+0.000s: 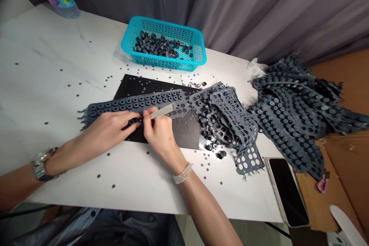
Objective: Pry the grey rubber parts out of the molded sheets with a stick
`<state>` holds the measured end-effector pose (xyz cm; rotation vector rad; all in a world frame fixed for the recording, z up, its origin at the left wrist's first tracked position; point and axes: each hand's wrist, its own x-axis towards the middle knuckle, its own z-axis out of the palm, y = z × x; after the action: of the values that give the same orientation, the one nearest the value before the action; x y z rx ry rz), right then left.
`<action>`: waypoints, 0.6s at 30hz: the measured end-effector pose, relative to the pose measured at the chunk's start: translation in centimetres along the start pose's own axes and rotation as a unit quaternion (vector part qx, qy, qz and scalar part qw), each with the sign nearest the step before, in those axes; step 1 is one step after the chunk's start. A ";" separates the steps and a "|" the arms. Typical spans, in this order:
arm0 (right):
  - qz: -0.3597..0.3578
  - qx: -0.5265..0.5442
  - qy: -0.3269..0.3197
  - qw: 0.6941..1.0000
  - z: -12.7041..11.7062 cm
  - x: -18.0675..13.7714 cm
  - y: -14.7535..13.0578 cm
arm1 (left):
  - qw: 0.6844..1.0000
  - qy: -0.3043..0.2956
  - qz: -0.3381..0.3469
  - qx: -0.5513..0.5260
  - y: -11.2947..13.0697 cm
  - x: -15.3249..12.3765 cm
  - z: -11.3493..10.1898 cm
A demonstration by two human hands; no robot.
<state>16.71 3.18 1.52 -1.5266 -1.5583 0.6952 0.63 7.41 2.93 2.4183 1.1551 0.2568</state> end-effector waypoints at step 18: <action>0.013 -0.008 0.025 1.000 0.7 0.1 0.4 | 0.774 0.053 -0.217 -0.592 -2.1 0.4 -3.6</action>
<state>16.37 3.47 0.84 -1.5668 -1.5128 0.6572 -1.88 10.02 5.13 1.0080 1.0542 0.7109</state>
